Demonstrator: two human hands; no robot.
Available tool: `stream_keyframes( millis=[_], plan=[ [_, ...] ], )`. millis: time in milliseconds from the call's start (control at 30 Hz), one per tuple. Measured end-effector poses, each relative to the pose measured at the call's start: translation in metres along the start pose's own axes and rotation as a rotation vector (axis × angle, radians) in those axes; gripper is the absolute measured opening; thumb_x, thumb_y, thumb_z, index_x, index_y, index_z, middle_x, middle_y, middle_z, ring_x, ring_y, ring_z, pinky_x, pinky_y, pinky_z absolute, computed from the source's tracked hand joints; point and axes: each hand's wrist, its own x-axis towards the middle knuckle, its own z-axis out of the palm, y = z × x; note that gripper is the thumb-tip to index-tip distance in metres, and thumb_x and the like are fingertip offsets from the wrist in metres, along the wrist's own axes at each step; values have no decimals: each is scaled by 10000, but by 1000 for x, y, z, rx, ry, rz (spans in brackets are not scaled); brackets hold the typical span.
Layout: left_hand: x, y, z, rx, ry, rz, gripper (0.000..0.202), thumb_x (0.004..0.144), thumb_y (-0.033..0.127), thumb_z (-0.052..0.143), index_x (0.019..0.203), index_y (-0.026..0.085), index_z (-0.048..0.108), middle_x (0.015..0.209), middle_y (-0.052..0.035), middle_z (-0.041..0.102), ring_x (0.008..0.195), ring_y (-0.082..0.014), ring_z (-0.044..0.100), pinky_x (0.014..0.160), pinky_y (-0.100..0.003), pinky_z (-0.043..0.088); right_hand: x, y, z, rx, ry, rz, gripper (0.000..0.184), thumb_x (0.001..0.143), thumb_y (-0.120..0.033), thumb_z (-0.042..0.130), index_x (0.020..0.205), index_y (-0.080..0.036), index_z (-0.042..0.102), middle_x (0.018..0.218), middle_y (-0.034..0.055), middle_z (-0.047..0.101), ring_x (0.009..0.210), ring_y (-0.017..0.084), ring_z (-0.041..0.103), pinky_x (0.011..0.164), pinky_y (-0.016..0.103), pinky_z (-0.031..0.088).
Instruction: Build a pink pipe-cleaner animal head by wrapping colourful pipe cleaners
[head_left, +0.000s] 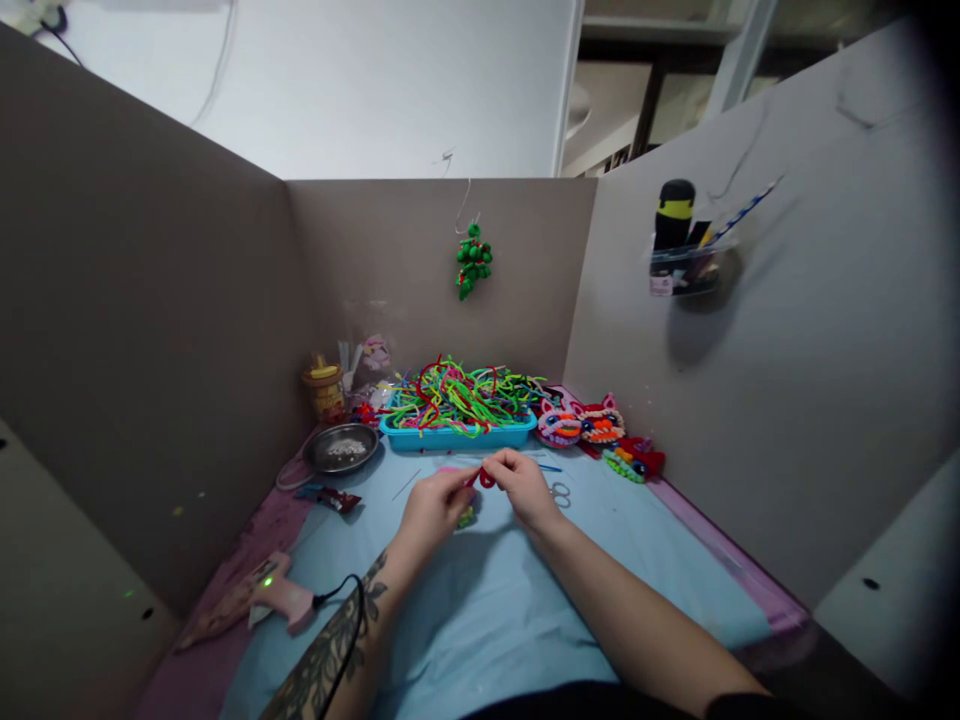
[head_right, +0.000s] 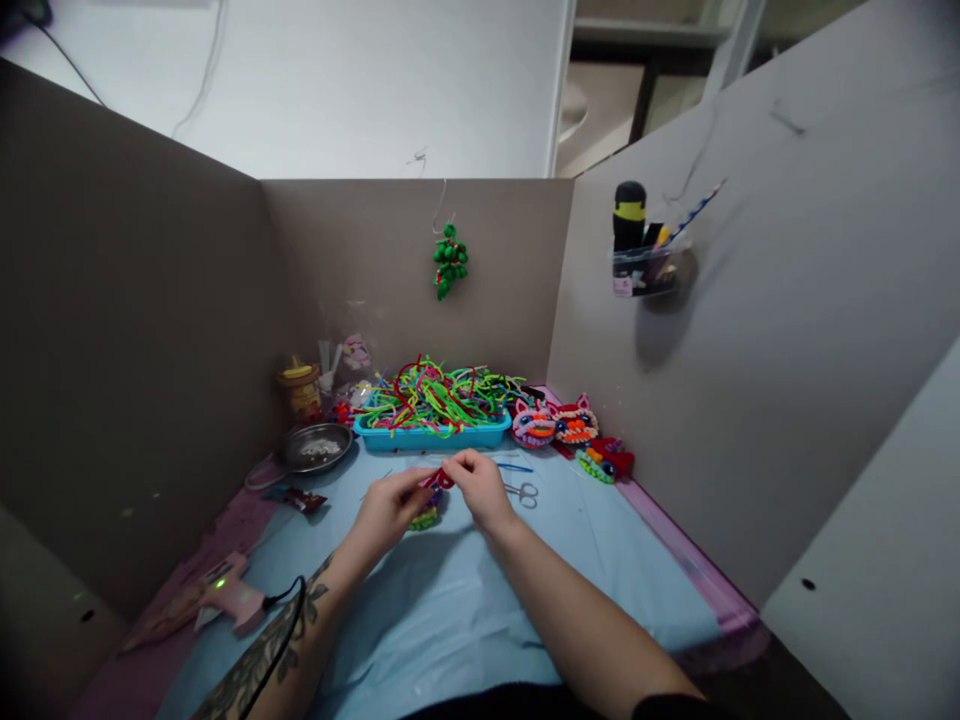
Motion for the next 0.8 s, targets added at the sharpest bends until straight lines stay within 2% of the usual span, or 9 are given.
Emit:
stream_keyframes(
  millis=[100,300,467,633,700,800],
  plan=[
    [0,-1,1,-3,-11,22,279,805,251,529,1035,236,686,954,-67,702,841,-198,620,746,-278,449,-1,-2,0,-9,-3,-3,239,678,-359,651,554,-176,559,506,-31,518,512,109,431,522,239,342],
    [1,-5,4,15,-31,7,253,792,255,555,987,214,710,808,-61,707,712,-178,616,677,-265,461,-1,-3,2,1,-16,2,238,690,-360,642,570,-165,575,521,-22,539,518,106,438,520,234,340],
    [2,-6,7,-23,-28,-48,297,776,256,569,1042,203,690,805,-51,710,694,-173,615,684,-270,477,1,0,2,18,6,10,245,690,-362,642,558,-169,569,502,-32,522,496,103,414,508,237,324],
    [4,-3,6,-67,78,-16,234,774,273,576,948,212,722,1008,-80,690,917,-206,616,840,-303,464,0,2,-1,-93,-9,-74,244,721,-372,629,589,-170,596,585,-3,570,586,133,490,590,253,381],
    [4,-3,7,-76,108,-39,212,771,278,581,907,212,730,963,-75,704,889,-205,626,811,-297,475,-1,3,0,-133,-20,-99,237,732,-366,623,600,-169,607,613,6,579,620,143,507,617,260,392],
    [4,-5,11,-115,124,-132,194,756,276,593,859,195,736,833,-58,725,749,-190,643,699,-273,488,-4,3,6,-126,-4,-96,223,728,-348,626,594,-170,611,613,1,570,622,142,504,624,265,390]
  ],
)
